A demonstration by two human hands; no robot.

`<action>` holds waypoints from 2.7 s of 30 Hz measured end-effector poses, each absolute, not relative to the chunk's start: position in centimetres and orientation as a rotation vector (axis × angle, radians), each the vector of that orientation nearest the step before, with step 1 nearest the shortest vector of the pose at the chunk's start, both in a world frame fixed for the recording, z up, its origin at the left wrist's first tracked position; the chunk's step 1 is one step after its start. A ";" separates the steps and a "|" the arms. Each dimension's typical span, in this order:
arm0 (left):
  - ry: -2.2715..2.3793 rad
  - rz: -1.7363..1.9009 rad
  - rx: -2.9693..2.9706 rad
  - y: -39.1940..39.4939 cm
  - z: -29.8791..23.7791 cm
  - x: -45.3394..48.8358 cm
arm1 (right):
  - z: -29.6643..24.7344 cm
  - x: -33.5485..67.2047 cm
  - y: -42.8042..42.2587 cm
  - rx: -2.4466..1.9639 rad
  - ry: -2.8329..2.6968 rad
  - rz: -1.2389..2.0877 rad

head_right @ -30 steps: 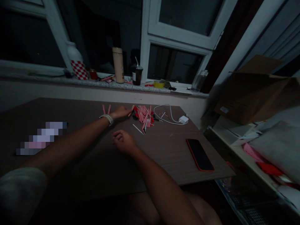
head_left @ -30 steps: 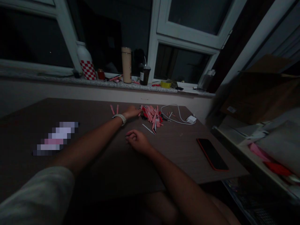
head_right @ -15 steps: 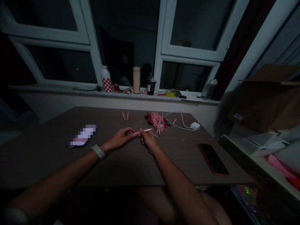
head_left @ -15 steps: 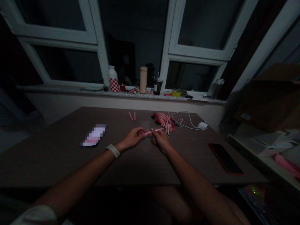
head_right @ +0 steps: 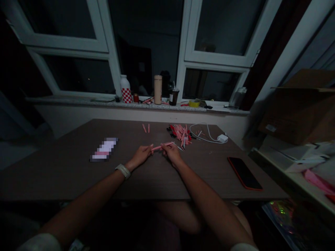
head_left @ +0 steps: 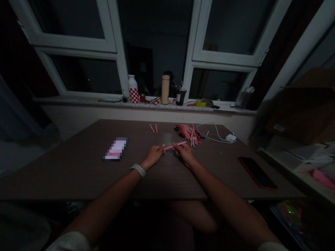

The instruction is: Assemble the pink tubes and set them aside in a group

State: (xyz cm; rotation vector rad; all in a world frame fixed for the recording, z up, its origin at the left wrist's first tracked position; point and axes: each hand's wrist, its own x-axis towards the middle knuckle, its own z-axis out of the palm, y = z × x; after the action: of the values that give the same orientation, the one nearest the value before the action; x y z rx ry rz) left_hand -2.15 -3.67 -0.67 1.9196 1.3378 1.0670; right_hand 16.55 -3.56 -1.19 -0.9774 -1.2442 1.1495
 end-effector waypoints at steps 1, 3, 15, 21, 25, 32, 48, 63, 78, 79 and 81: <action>1.352 1.071 1.902 -3.6 -0.8 -2.2 | -1.2 16.5 -3.6 -0.947 -1.246 1.156; 1.335 1.069 1.867 -3.6 -1.0 -2.2 | -1.2 16.4 -3.5 -0.905 -1.239 1.172; 1.195 1.088 1.774 -3.2 -1.0 -2.6 | -1.5 16.9 -3.1 -0.964 -1.164 1.243; 1.251 1.047 1.800 -3.0 -1.0 -2.6 | -1.4 17.1 -3.1 -0.917 -1.190 1.270; 1.127 1.060 1.801 -3.2 -1.1 -2.4 | -1.5 17.4 -2.9 -0.924 -1.167 1.274; 1.191 0.992 1.819 -3.3 -0.6 -2.6 | -1.8 17.5 -2.7 -0.917 -1.180 1.283; 1.170 1.075 1.843 -3.6 -0.6 -2.4 | -2.1 17.5 -2.4 -0.911 -1.216 1.282; 1.360 1.070 1.931 -3.4 -0.4 -3.0 | -2.0 17.5 -2.4 -0.902 -1.161 1.301; 1.417 1.132 2.071 -2.5 -1.5 -4.7 | -1.1 17.9 -2.4 -1.148 -0.945 1.278; 1.419 1.137 2.094 -2.4 -1.6 -4.8 | -1.1 17.9 -2.4 -1.174 -0.966 1.260; 1.421 1.152 2.127 -2.2 -1.8 -4.9 | -1.3 17.9 -2.3 -1.215 -1.023 1.222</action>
State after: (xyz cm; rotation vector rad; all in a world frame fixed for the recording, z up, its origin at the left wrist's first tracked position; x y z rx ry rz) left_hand -4.85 -2.22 -1.80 2.1273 1.4212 1.1516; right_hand 17.93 -2.34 -1.25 -1.2155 -1.0226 1.2218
